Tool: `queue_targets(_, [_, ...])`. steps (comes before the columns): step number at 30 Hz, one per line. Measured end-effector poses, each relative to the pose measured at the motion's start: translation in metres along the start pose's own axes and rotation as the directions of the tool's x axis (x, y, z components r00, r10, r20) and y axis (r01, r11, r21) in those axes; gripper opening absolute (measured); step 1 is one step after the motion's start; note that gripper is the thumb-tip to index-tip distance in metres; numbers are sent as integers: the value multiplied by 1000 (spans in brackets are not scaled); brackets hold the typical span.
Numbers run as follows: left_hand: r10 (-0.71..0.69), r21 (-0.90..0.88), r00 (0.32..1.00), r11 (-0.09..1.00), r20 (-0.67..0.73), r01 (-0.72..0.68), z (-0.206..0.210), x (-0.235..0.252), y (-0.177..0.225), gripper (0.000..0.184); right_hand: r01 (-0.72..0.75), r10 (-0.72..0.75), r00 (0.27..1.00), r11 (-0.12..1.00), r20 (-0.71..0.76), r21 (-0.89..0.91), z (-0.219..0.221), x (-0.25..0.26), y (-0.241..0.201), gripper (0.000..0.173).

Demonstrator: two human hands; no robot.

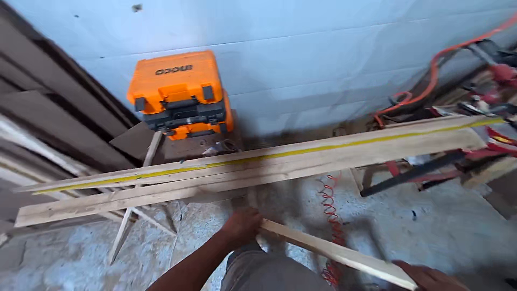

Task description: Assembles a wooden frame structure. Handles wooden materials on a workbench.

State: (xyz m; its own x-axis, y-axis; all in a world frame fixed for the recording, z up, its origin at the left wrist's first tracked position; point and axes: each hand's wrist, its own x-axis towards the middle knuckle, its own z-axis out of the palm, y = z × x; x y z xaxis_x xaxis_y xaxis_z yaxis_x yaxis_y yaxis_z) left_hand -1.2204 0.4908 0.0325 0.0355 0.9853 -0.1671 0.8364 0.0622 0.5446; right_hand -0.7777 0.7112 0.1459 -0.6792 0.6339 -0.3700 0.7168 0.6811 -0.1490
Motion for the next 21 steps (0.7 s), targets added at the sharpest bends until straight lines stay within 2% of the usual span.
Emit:
queue_targets(2, [-78, 47, 991, 995, -108, 83, -11, -32, -41, 21, 139, -139, 990, 990, 0, 15, 6, 77, -28, 43])
queue_targets(5, [-175, 121, 946, 969, -272, 214, -18, -69, -88, 21, 292, -294, 952, 956, -80, -38, 26, 181, -68, 45])
queue_targets(9, [-298, 140, 803, 896, -516, 422, -18, -88, -125, 18, 386, -386, 923, 921, 12, -60, 30, 286, -112, 41])
queue_targets(11, [-380, 112, 726, 842, -573, 528, -28, -86, -136, 19, 373, -371, 927, 926, 45, -49, 29, 326, -132, 40])
queue_targets(14, [-522, 63, 647, 749, -556, 659, -39, -76, -158, 25, 384, -380, 923, 921, 64, -69, 34, 366, -152, 36])
queue_targets(16, [-572, 48, 567, 677, -593, 734, -40, -70, -177, 27, 463, -467, 882, 883, -65, -73, 45, 379, -155, 32])
queue_targets(18, [-591, 41, 461, 586, -662, 810, -41, -67, -194, 27, 477, -471, 855, 879, -216, -28, 47, 381, -155, 35])
queue_targets(19, [-609, 15, 408, 545, -680, 838, -41, -68, -197, 26, 434, -408, 873, 900, -267, 41, 42, 372, -153, 36])
queue_targets(21, [-648, -77, 313, 500, -694, 863, -42, -71, -206, 25, 255, -184, 934, 944, -307, 211, 31, 353, -149, 41])
